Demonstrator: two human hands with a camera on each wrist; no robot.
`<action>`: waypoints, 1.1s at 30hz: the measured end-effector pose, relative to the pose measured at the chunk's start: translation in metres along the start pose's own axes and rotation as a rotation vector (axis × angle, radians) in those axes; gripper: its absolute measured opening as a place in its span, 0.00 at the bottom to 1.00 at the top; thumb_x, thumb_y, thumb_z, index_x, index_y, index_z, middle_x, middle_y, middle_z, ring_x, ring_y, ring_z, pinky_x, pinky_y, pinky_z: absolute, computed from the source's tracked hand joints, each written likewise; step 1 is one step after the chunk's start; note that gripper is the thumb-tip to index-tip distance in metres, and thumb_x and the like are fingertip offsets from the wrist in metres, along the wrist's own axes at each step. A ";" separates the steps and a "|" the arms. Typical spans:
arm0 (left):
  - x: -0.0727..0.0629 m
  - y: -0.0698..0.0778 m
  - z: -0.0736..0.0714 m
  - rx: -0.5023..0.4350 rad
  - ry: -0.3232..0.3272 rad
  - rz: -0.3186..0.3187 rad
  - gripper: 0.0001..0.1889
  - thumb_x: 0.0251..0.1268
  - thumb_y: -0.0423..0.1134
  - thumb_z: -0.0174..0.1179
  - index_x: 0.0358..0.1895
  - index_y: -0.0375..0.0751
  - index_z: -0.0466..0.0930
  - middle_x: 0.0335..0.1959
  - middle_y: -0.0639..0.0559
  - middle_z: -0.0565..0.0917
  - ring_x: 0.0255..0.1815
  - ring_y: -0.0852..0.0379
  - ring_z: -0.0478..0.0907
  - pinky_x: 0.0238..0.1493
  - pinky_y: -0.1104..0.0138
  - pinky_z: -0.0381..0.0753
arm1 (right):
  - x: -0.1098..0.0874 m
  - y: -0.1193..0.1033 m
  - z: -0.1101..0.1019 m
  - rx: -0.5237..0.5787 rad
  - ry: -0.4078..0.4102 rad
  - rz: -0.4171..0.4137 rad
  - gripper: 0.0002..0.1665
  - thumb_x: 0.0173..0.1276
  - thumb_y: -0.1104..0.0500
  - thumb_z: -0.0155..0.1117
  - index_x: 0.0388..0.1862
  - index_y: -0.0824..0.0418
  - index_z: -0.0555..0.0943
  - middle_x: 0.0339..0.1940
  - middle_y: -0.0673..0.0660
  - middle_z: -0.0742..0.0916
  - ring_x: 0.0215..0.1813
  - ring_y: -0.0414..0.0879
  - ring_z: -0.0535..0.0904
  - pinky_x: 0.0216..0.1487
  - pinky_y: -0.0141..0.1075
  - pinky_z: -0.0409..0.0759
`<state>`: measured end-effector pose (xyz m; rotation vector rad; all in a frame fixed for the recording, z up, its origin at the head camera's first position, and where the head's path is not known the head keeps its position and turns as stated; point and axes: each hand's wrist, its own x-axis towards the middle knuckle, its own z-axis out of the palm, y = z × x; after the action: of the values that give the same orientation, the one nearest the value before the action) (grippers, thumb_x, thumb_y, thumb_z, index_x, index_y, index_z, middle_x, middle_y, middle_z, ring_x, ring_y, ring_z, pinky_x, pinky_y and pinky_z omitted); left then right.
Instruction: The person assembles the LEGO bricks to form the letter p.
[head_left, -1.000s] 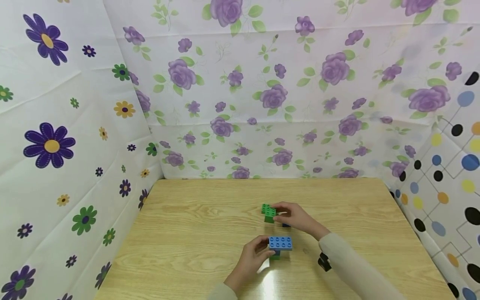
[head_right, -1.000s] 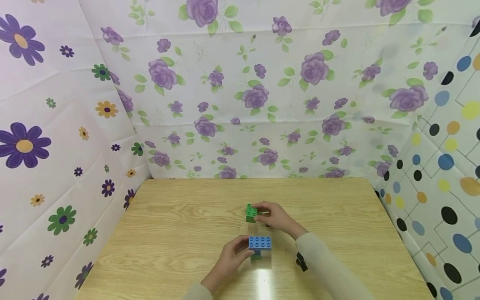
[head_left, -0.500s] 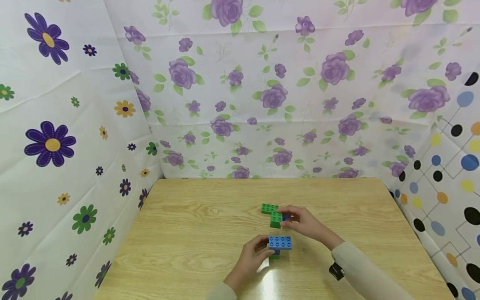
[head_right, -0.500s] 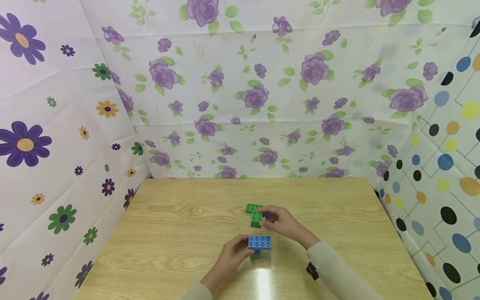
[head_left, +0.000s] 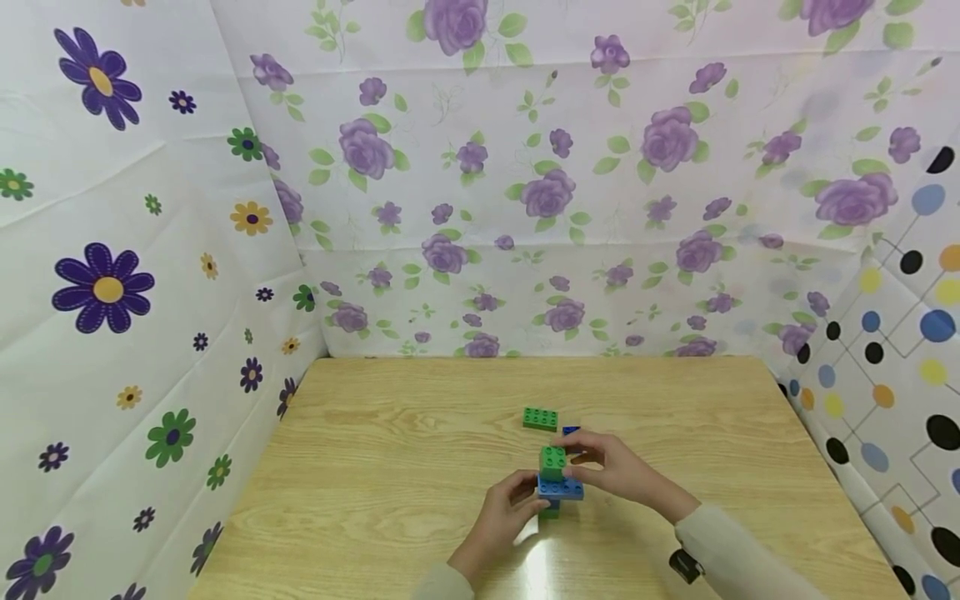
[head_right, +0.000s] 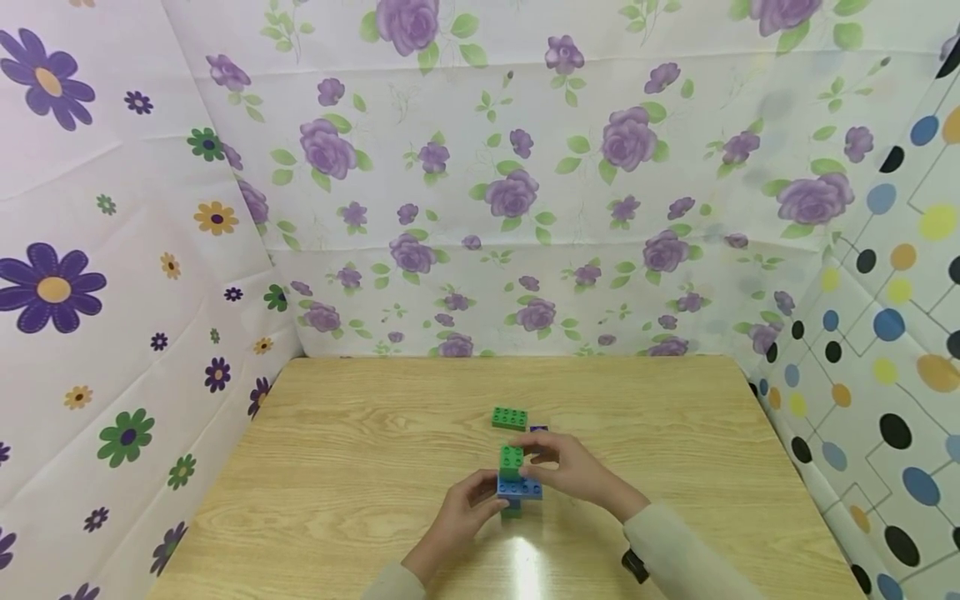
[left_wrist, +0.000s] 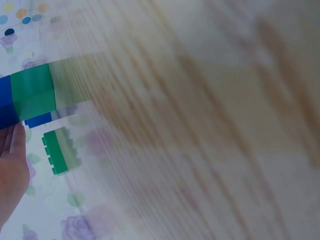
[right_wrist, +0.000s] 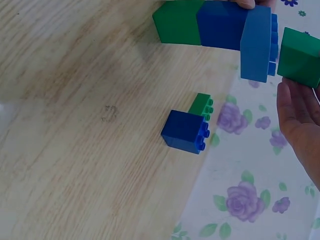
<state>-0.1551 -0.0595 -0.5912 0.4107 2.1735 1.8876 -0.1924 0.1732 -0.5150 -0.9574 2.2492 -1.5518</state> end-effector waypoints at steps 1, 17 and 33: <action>0.000 0.000 0.000 0.001 -0.002 -0.002 0.18 0.63 0.38 0.63 0.57 0.45 0.76 0.56 0.50 0.79 0.62 0.49 0.74 0.60 0.68 0.76 | -0.001 0.000 0.001 0.000 0.000 0.002 0.25 0.69 0.56 0.63 0.64 0.58 0.73 0.59 0.58 0.79 0.57 0.51 0.77 0.57 0.44 0.80; 0.000 -0.001 0.000 0.025 -0.006 0.018 0.19 0.64 0.38 0.62 0.57 0.45 0.76 0.57 0.51 0.79 0.62 0.51 0.74 0.62 0.68 0.75 | -0.006 -0.006 0.011 -0.025 -0.009 -0.004 0.25 0.68 0.57 0.64 0.63 0.61 0.74 0.59 0.58 0.80 0.55 0.49 0.79 0.55 0.46 0.81; 0.000 -0.004 -0.001 0.000 -0.018 0.037 0.19 0.64 0.39 0.62 0.58 0.45 0.76 0.57 0.51 0.78 0.63 0.50 0.73 0.61 0.68 0.75 | -0.006 -0.021 0.018 -0.078 0.045 0.002 0.22 0.65 0.64 0.66 0.58 0.65 0.77 0.53 0.60 0.82 0.52 0.52 0.80 0.52 0.48 0.83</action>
<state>-0.1554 -0.0609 -0.5954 0.4697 2.1695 1.8952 -0.1704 0.1590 -0.5042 -0.9486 2.3565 -1.5099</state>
